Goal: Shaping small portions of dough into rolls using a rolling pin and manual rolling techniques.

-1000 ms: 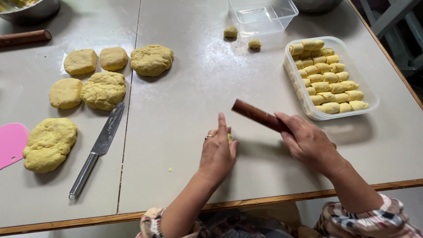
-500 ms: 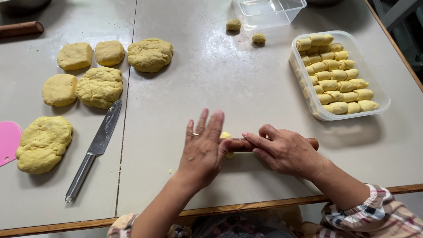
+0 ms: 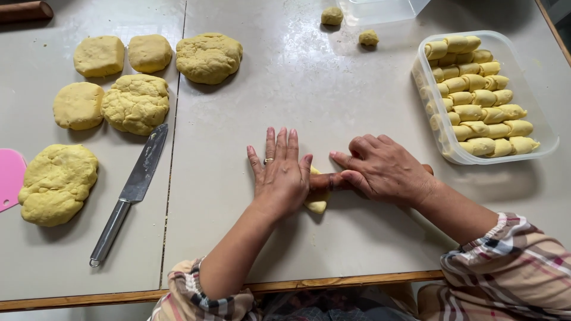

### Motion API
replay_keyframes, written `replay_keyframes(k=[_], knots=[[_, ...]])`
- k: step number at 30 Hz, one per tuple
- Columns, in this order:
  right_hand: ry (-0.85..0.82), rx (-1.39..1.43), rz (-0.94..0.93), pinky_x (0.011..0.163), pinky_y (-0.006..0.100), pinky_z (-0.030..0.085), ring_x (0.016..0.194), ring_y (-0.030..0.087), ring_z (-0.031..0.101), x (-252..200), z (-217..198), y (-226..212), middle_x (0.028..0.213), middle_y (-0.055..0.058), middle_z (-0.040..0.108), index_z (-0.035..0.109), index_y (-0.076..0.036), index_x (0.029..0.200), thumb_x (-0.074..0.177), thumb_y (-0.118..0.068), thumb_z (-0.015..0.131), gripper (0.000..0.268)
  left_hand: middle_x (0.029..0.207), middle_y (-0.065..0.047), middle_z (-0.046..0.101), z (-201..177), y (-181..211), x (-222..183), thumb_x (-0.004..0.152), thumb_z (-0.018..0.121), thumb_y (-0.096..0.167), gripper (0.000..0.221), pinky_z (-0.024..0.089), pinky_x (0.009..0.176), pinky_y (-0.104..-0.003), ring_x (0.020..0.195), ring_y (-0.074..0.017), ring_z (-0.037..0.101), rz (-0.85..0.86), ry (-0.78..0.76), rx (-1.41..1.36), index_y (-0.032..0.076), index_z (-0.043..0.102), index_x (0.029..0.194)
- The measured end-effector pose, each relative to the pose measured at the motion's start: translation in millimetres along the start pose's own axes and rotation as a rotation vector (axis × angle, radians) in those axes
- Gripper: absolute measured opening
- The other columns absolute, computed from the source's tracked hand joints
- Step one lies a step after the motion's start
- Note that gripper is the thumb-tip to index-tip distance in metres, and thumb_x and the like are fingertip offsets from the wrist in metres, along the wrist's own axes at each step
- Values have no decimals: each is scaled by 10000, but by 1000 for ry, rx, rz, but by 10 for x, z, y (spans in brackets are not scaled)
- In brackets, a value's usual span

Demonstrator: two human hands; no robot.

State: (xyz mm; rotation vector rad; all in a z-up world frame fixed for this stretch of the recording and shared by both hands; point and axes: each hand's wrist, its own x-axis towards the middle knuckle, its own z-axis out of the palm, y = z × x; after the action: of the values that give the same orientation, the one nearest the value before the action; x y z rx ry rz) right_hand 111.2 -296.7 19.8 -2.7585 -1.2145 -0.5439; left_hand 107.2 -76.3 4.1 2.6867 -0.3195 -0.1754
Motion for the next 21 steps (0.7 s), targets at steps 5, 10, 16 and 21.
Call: replay_keyframes(k=[5,10,16,21], knots=[[251,-189,-180,702,362,430,700,200,520,-55,-188,-275,815,30,476,608,-155,1225,977,-383,392,400,1547,-240,87,-83,10,-107,988,263,477,677,-70,1034,-717,1437,-405,-70,-21,55,-103,25,178,1484],[253,-60,-42,712,346,436,807,205,542,-116,-150,-388,906,33,491,629,-165,1187,971,-392,420,377,1575,-170,110,-6,-51,-326,1018,249,430,614,-97,1045,-668,1444,-361,-55,151,280,8,53,187,1499],[142,91,58,587,390,457,712,264,560,130,-52,-102,888,69,501,579,-156,1281,979,-396,361,443,1544,-158,216,-3,-145,145,1001,231,464,607,-92,1044,-706,1450,-349,21,131,202,17,51,338,1433],[-114,144,184,667,402,430,747,287,539,246,7,54,852,67,480,585,-243,1271,997,-441,274,459,1549,-227,97,-132,-113,331,987,201,508,654,-130,1005,-725,1435,-383,-120,-65,18,-63,98,206,1496]])
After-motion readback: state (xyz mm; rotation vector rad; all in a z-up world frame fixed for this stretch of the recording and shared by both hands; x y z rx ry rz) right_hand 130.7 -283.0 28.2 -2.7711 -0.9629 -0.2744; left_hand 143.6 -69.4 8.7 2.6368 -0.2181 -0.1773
